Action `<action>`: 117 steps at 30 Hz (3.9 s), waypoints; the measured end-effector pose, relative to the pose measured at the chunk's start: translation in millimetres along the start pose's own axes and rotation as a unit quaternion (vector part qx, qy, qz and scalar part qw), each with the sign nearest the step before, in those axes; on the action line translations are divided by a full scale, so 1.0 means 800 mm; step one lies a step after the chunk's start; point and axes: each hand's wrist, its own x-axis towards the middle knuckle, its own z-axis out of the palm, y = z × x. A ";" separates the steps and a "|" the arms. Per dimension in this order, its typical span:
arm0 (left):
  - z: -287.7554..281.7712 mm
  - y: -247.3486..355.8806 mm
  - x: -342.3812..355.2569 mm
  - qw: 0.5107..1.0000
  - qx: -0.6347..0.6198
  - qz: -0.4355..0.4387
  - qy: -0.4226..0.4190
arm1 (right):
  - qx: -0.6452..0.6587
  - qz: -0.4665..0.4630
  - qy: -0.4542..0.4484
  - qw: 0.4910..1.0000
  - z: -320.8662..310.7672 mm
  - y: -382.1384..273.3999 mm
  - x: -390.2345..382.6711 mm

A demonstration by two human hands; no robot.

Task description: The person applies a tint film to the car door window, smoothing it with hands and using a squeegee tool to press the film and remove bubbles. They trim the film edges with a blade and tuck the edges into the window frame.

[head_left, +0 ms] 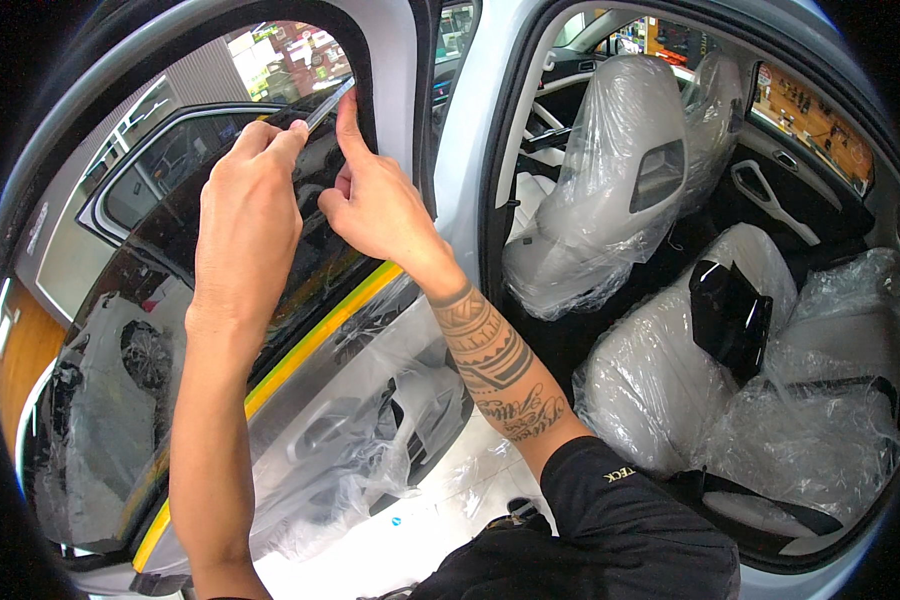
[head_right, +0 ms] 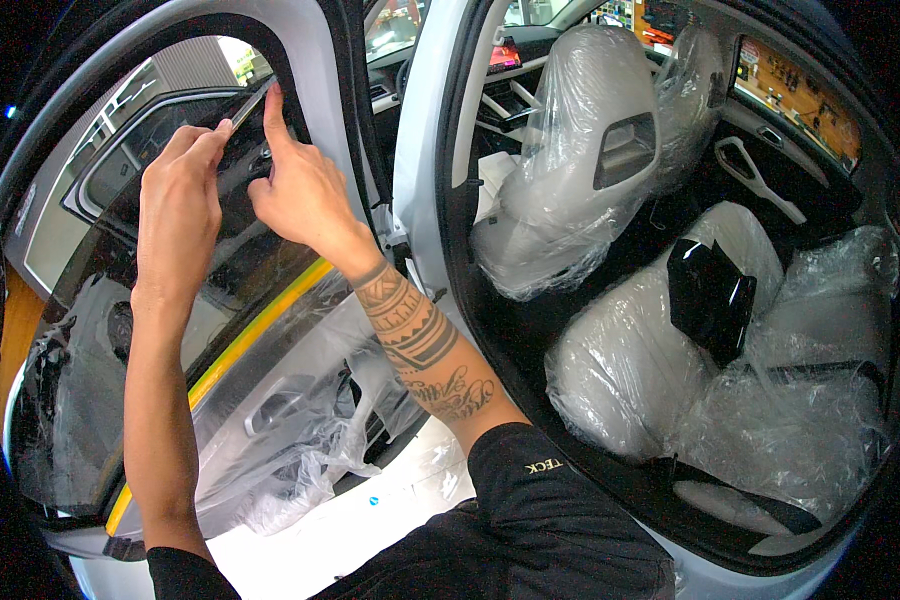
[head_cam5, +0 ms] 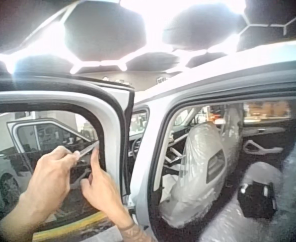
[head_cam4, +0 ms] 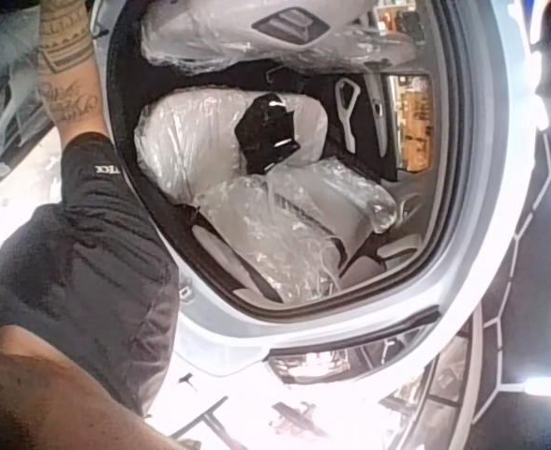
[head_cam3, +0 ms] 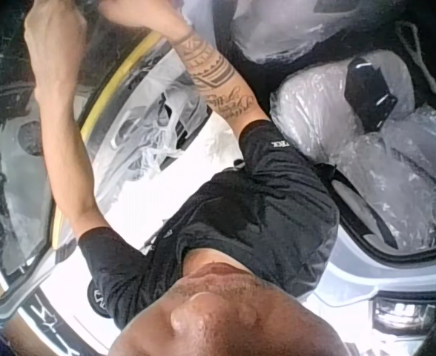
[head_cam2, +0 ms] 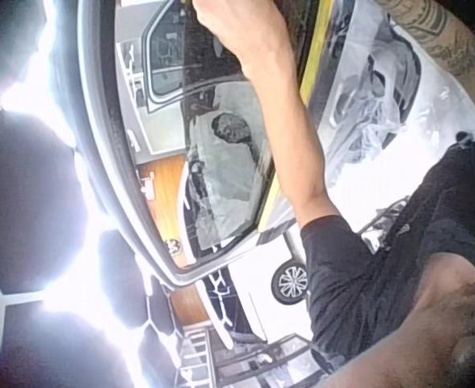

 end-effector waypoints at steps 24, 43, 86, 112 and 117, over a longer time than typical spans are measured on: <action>-0.002 -0.004 -0.001 1.000 -0.002 0.011 0.013 | -0.013 0.009 0.008 1.000 0.001 -0.004 0.001; 0.006 -0.005 -0.002 0.999 -0.049 -0.007 -0.002 | 0.008 0.004 0.016 1.000 0.003 -0.008 0.000; 0.012 0.010 0.001 0.999 0.023 -0.027 -0.006 | 0.005 0.012 0.006 1.000 -0.002 -0.011 0.000; 0.002 0.007 -0.005 0.998 0.026 -0.048 -0.010 | 0.004 0.022 -0.017 1.000 -0.008 -0.012 -0.001; 0.002 0.008 -0.006 0.998 0.026 -0.050 -0.009 | 0.000 0.021 -0.017 1.000 -0.010 -0.009 -0.001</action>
